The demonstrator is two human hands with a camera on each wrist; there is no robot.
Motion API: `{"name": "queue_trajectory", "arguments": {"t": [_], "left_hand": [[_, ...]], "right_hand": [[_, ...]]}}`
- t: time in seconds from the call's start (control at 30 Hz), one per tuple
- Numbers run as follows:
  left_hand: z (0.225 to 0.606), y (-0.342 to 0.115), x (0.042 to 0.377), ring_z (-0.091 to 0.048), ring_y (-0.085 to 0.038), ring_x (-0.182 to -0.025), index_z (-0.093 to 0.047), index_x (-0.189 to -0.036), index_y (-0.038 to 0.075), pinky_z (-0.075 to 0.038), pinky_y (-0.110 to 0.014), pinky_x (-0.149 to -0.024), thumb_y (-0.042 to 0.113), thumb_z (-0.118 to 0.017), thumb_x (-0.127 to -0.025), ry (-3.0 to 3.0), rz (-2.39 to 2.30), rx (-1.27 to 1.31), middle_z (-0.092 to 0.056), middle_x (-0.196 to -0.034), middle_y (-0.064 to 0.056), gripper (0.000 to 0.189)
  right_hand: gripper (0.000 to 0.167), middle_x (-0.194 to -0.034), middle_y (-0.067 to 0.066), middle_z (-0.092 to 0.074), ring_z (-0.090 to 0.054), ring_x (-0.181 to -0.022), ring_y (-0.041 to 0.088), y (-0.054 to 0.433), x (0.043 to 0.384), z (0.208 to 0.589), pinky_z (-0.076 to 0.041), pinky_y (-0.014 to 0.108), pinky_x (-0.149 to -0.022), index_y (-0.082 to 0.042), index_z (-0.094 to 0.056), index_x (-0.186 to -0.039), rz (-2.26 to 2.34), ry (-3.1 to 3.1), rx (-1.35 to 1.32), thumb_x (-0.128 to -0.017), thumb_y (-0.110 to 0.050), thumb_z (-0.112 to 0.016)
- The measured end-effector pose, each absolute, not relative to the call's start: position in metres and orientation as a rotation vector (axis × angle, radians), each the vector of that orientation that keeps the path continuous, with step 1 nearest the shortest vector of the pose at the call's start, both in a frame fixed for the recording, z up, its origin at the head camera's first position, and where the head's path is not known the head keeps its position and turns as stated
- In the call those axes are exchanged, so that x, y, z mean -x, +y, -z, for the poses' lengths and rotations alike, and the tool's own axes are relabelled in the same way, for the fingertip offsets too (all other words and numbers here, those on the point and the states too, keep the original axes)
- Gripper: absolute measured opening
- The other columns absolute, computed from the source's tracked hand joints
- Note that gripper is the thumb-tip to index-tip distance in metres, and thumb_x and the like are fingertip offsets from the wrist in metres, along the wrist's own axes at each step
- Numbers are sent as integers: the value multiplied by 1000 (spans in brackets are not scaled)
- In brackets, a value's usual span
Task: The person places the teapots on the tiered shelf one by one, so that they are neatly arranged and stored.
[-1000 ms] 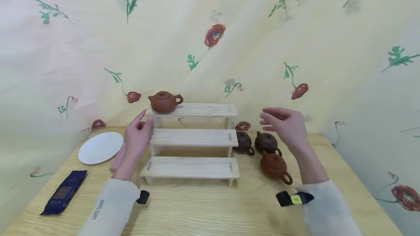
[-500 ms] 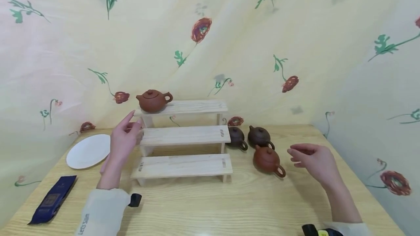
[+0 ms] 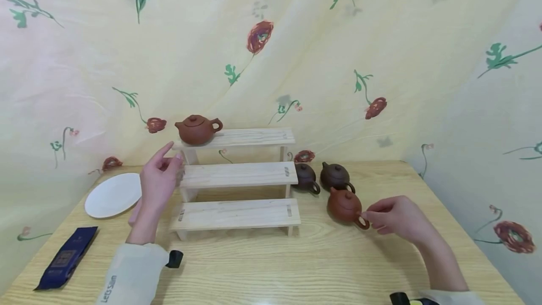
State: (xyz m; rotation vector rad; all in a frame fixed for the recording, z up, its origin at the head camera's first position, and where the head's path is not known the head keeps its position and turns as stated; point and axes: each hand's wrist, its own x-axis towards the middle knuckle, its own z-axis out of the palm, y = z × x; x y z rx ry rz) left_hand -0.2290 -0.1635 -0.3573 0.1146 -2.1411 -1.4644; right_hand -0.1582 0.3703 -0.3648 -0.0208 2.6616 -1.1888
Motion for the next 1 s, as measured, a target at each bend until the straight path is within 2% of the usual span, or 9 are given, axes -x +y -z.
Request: {"name": "queue_trajectory", "arguments": {"t": [0.2,0.47,1.0], "left_hand": [[356,-163,229,-59,-2,-72,-64,-147,16,-46,-16,-64,30,-67,-105,-2118,1464,-140,-73,-94,-17,45],[356,-162,229,-58,0,-70,-64,-148,16,-45,-17,-62,30,-67,-105,-2129,1456,-143,-76,-95,-18,45],[354,-162,228,-57,-3,-69,-63,-148,15,-44,-18,-60,27,-67,-105,-2130,1491,-134,-74,-92,-19,45]], "right_hand": [[37,-97,10,-79,-75,-85,20,363,159,365,-65,35,-75,10,-74,-116,1177,2644,3,-100,-23,-75],[27,-91,8,-78,-74,-81,19,356,159,367,-64,34,-73,9,-76,-107,1160,2661,-8,-99,-17,-75],[22,-93,11,-78,-75,-80,21,354,161,372,-65,35,-71,11,-73,-107,1187,2671,-36,-101,-10,-71]]}}
